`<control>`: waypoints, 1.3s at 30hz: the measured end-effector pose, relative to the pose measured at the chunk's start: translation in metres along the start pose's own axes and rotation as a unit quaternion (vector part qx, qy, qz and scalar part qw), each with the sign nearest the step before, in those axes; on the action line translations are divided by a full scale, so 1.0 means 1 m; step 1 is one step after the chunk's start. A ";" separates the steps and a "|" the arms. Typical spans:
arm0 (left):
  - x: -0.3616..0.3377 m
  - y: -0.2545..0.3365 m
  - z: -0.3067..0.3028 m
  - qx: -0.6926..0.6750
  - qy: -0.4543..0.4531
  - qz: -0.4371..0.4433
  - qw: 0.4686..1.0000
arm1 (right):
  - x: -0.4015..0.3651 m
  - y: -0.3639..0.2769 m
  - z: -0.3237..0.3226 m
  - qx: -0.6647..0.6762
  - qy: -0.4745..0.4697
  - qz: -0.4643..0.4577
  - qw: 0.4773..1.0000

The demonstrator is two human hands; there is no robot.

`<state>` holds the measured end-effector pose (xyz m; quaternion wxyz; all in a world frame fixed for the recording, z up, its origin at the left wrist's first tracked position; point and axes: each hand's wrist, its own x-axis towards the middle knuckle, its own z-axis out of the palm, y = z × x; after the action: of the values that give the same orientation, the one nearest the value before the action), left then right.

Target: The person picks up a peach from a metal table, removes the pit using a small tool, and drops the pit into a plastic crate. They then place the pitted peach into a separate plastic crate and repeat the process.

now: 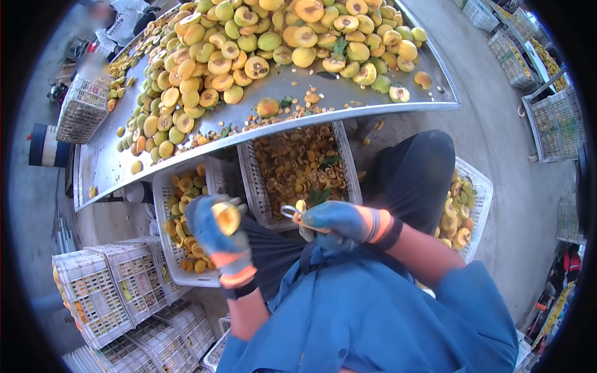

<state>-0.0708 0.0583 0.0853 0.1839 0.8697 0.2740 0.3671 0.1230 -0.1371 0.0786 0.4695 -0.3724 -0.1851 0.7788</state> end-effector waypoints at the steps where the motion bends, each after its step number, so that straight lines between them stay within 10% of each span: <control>1: -0.007 -0.026 -0.023 0.051 0.031 -0.013 0.998 | 0.008 0.016 -0.003 -0.203 0.092 -0.150 0.963; 2: -0.014 -0.053 -0.045 0.101 0.061 -0.029 0.993 | 0.017 0.031 -0.007 -0.390 0.179 -0.290 0.855; 4: -0.022 -0.122 -0.084 0.278 0.083 -0.013 0.957 | 0.006 0.012 0.001 -0.534 0.296 0.006 0.792; 7: 0.003 -0.126 -0.085 0.326 0.131 -0.174 0.920 | 0.008 0.027 -0.012 -0.366 0.301 -0.123 0.872; 10: 0.046 -0.119 -0.027 0.179 0.054 -0.075 0.979 | 0.016 0.040 -0.028 -0.455 0.271 -0.127 0.839; 12: 0.102 -0.046 0.043 -0.161 0.045 -0.205 0.964 | 0.010 0.028 -0.025 -0.443 0.286 -0.103 0.844; 16: 0.185 0.009 0.181 -0.393 -0.076 -0.284 0.871 | 0.011 0.046 -0.046 -0.399 0.304 -0.152 0.852; 18: 0.210 -0.001 0.265 -0.231 -0.094 -0.153 0.956 | -0.008 0.023 -0.045 -0.338 0.303 -0.113 0.884; 23: 0.244 0.009 0.378 -0.022 -0.155 -0.135 0.979 | -0.026 0.004 -0.054 -0.224 0.332 -0.136 0.906; 27: 0.232 0.018 0.378 0.098 -0.090 -0.050 0.990 | -0.031 0.008 -0.068 -0.285 0.335 -0.188 0.878; 30: 0.226 0.009 0.348 -0.157 -0.164 -0.150 0.962 | -0.025 0.017 -0.075 -0.305 0.349 -0.247 0.851; 31: 0.221 0.027 0.316 -0.366 -0.196 -0.354 0.838 | -0.028 0.007 -0.073 -0.241 0.356 -0.241 0.870; 38: 0.124 0.063 0.161 -0.710 -0.110 -0.478 0.505 | -0.025 -0.028 -0.048 -0.183 0.350 -0.272 0.877; 39: 0.102 0.063 0.150 -0.583 -0.137 -0.387 0.701 | -0.024 -0.035 -0.039 -0.216 0.343 -0.304 0.862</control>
<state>0.1204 0.0539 0.0734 0.8156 0.4469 0.2897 0.2263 0.1797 -0.1428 0.0853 0.6249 -0.6334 -0.2795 0.3607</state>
